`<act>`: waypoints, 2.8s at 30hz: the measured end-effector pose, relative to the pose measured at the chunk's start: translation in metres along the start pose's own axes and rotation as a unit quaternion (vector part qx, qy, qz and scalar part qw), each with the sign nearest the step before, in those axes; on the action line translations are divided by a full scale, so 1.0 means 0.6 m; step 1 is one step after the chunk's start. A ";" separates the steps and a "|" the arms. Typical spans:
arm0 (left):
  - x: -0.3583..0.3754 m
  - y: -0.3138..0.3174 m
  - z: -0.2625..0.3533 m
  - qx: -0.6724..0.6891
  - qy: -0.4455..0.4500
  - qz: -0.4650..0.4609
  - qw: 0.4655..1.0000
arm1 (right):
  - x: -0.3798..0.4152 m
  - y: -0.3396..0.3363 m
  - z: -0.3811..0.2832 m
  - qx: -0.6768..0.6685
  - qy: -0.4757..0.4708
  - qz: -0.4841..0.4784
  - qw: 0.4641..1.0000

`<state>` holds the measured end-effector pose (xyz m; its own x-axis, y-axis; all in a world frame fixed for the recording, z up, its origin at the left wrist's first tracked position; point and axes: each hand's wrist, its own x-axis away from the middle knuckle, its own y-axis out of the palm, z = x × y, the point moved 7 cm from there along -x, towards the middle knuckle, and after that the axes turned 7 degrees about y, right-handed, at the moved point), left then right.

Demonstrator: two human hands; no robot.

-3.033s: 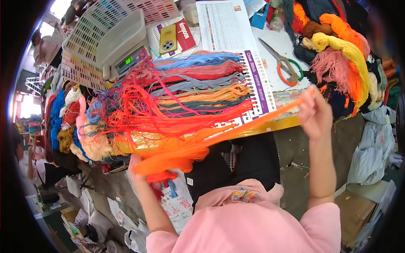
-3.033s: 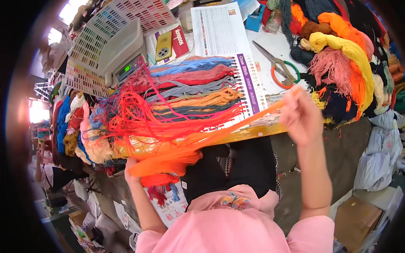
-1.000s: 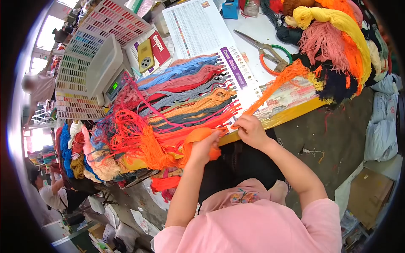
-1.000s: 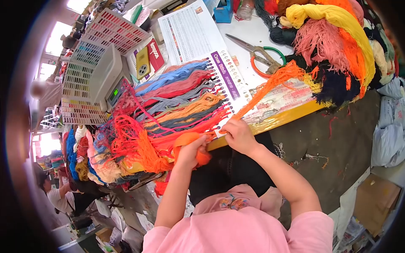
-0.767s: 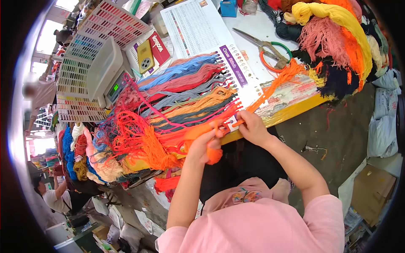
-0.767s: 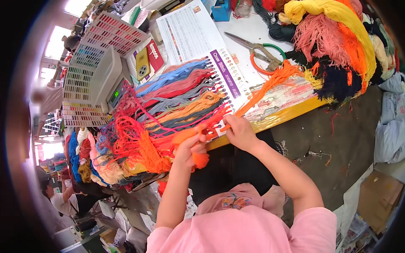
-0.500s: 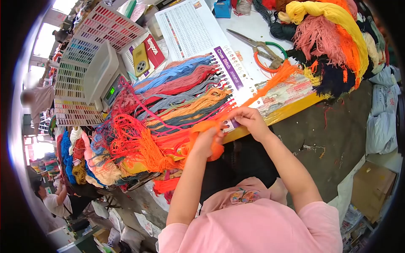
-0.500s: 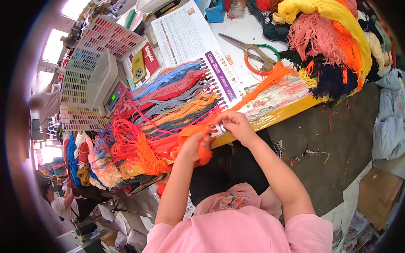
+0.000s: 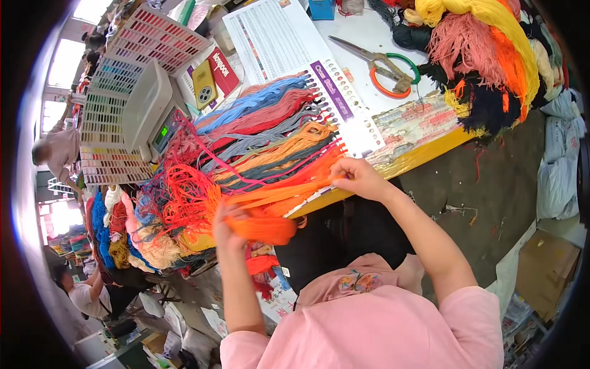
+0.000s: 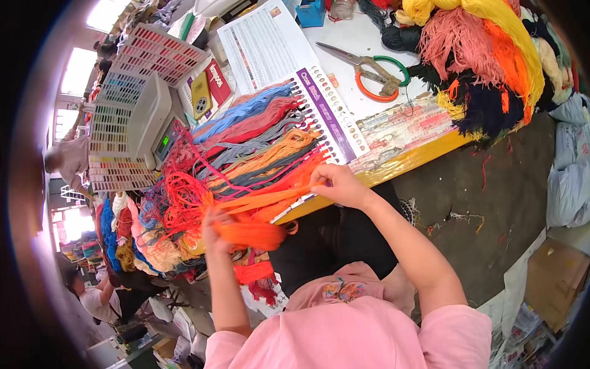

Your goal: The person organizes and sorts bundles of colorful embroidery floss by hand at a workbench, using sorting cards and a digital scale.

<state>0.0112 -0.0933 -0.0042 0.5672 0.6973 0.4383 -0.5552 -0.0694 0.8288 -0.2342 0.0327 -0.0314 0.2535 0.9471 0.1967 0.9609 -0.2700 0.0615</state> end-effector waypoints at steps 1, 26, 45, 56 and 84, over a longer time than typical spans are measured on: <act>0.017 -0.013 0.043 0.027 0.032 0.027 0.999 | 0.001 0.001 -0.006 0.063 -0.015 0.010 0.998; 0.129 -0.090 0.134 -0.268 0.029 0.147 0.952 | 0.006 0.030 -0.021 0.339 -0.091 0.075 0.933; 0.179 0.081 -0.073 -0.110 -0.018 -0.022 0.994 | 0.089 0.096 -0.105 0.176 -0.066 0.127 0.974; 0.180 0.111 -0.126 -0.105 -0.044 -0.072 0.991 | 0.120 0.196 -0.109 -0.264 0.192 -0.104 0.939; 0.171 0.104 -0.145 -0.123 -0.009 0.017 0.992 | 0.133 0.187 -0.125 -0.320 0.180 -0.091 0.926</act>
<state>-0.0179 0.0358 0.0625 0.5560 0.6840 0.4722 -0.7045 0.0863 0.7045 -0.1147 0.0650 0.0648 -0.0709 0.8992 0.4317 0.6923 -0.2672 0.6703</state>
